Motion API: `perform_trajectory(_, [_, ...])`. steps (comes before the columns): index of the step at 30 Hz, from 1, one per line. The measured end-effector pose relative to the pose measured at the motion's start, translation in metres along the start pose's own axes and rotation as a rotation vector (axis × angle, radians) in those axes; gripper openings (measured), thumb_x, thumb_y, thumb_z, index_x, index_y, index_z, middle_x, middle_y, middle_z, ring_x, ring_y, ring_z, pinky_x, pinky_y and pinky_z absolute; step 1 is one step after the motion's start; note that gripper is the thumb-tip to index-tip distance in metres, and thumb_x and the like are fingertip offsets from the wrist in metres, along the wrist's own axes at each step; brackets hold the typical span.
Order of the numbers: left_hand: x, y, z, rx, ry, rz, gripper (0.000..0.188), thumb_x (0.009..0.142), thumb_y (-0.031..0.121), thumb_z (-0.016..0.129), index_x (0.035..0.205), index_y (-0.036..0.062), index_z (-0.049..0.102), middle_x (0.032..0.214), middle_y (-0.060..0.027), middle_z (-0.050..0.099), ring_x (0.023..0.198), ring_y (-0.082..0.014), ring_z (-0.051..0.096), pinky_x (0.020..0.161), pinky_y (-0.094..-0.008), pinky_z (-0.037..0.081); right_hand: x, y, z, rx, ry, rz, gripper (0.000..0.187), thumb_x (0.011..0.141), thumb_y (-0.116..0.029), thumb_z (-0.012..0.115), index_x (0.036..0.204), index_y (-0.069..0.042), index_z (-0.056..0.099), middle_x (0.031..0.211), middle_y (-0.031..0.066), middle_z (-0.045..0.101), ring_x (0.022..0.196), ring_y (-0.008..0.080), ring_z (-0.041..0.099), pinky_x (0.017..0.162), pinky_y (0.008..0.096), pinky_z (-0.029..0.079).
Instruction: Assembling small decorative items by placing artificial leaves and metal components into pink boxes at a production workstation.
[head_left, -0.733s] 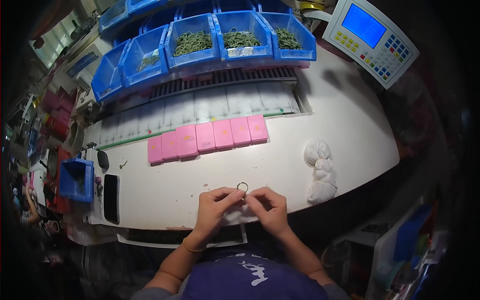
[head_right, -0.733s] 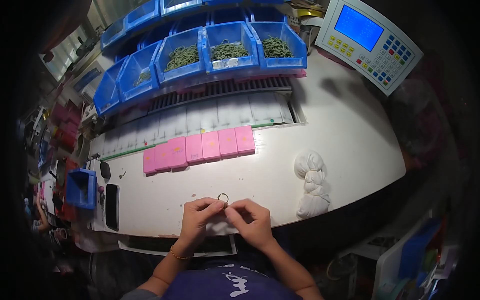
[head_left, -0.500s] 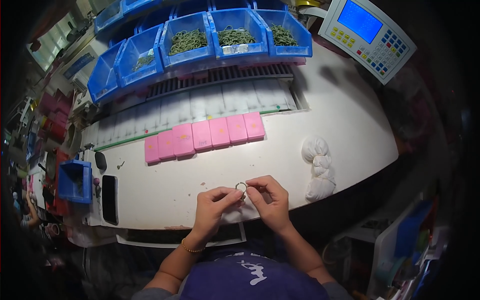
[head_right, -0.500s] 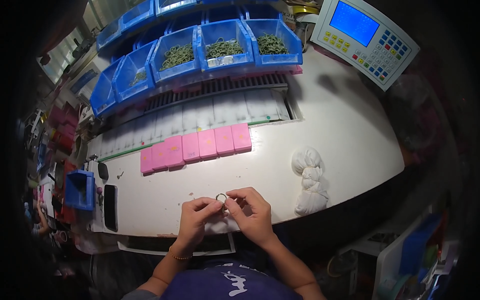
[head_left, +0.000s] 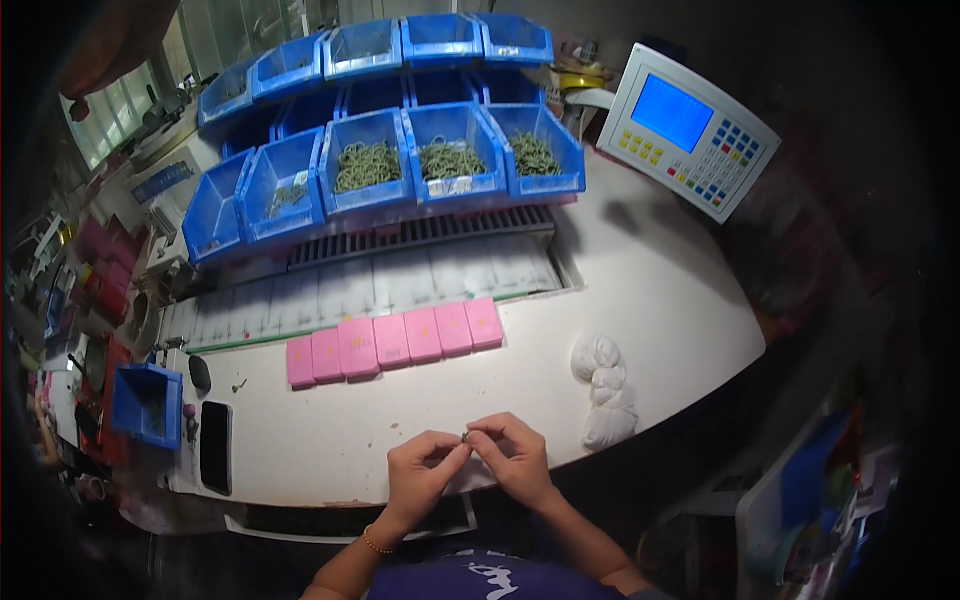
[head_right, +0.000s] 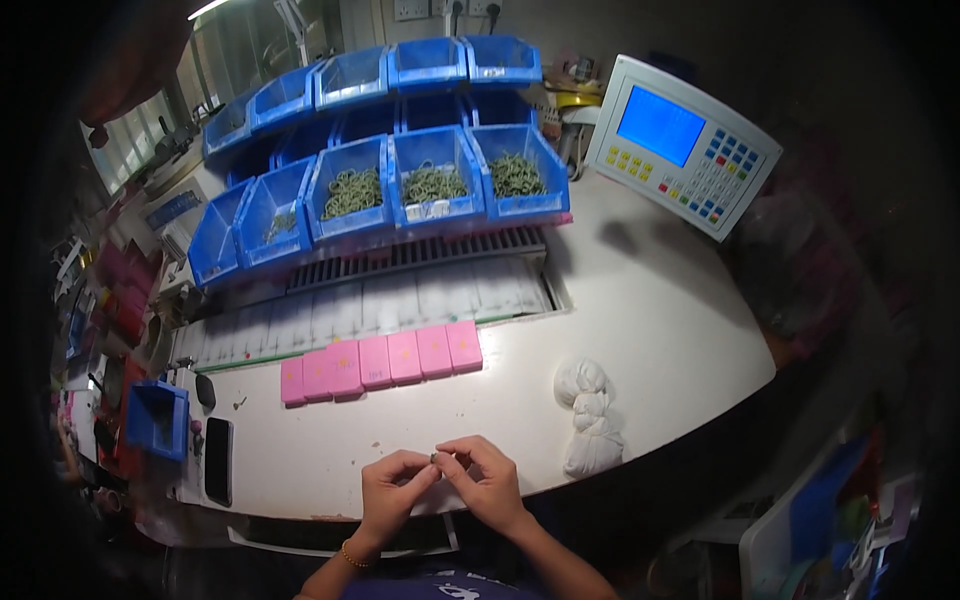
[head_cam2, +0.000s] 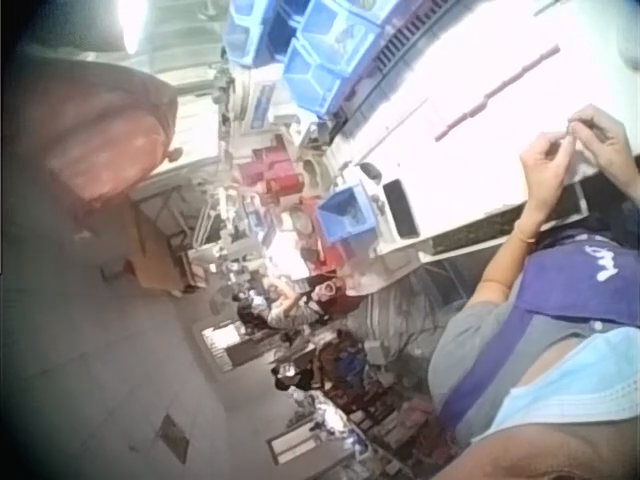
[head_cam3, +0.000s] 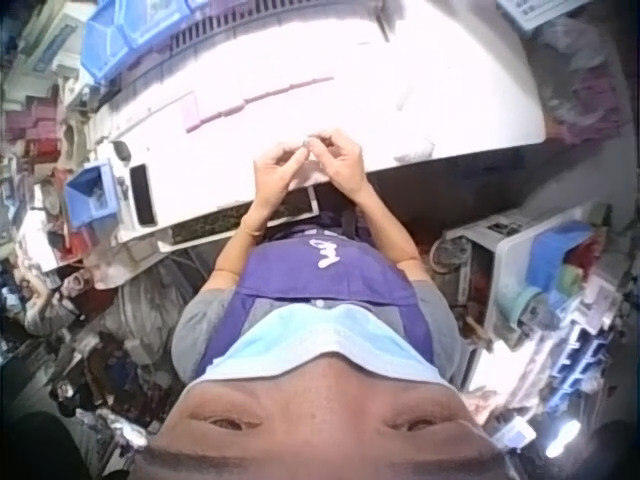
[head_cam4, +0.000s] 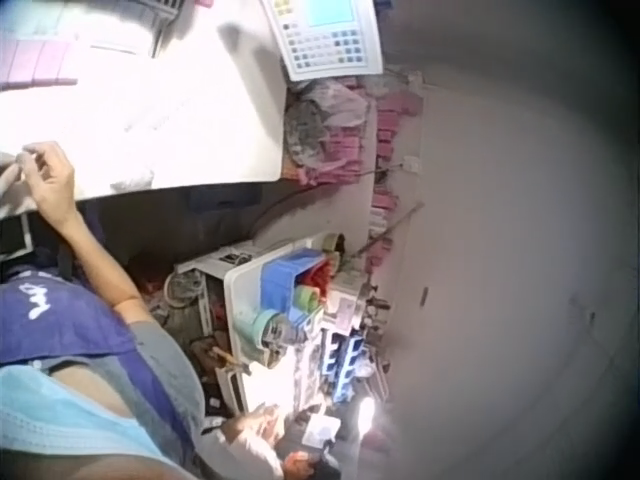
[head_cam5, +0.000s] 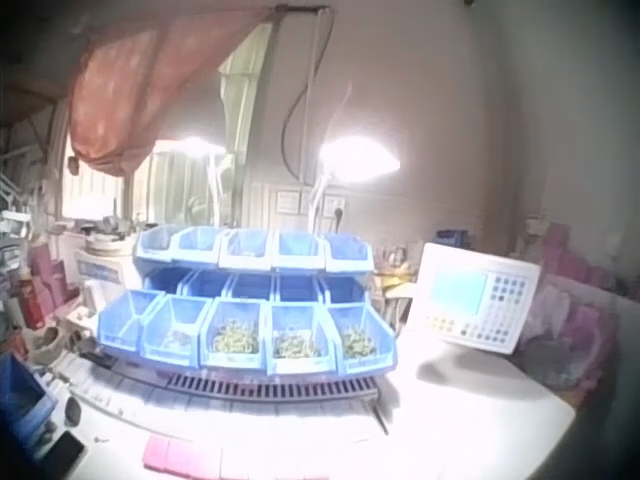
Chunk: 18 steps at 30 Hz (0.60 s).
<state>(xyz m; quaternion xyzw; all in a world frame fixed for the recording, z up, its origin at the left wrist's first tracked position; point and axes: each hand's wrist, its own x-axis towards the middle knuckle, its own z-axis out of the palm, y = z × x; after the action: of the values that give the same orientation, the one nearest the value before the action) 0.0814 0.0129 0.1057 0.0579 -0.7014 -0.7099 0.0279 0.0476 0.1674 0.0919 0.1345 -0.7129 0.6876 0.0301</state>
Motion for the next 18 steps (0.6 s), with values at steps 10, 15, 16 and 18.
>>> perform_trajectory(10, [0.005,-0.008,-0.002,-0.052,-0.05,-0.107,0.013,0.088,0.008,0.073,0.094,-0.004,0.071,0.08,-0.0067,0.072,0.073,-0.0085,0.066,0.066,-0.0218,0.052,0.0,0.006,-0.011,0.127,0.064,0.205,0.015,0.097,-0.01,0.063,0.103,0.002,0.069,0.092,0.0085,0.071,0.084,0.0116,0.067,0.074,0.0237,0.053])
perform_trajectory(15, [0.022,-0.002,-0.009,-0.109,-0.036,-0.116,0.011,0.09,0.006,0.069,0.096,-0.0031,0.067,0.086,-0.0104,0.072,0.074,-0.0137,0.069,0.068,-0.0262,0.056,0.011,0.027,-0.045,0.019,0.199,0.138,0.018,0.097,-0.013,0.062,0.102,0.002,0.07,0.088,0.0078,0.071,0.08,0.0106,0.067,0.072,0.0233,0.052])
perform_trajectory(16, [0.025,0.0,-0.011,-0.123,-0.032,-0.135,0.011,0.091,0.006,0.068,0.097,-0.0029,0.066,0.087,-0.0109,0.071,0.073,-0.014,0.069,0.068,-0.0265,0.056,0.011,0.028,-0.049,0.054,0.215,0.173,0.019,0.097,-0.015,0.063,0.102,0.002,0.07,0.087,0.0069,0.071,0.078,0.0093,0.066,0.07,0.0225,0.052])
perform_trajectory(18, [0.044,0.005,-0.015,-0.109,-0.01,-0.086,0.011,0.092,0.006,0.068,0.098,-0.0028,0.065,0.086,-0.0109,0.071,0.073,-0.014,0.069,0.068,-0.0266,0.056,0.013,0.031,-0.048,0.076,0.225,0.19,0.021,0.097,-0.018,0.063,0.101,0.002,0.071,0.081,0.0045,0.071,0.071,0.0062,0.061,0.065,0.0204,0.049])
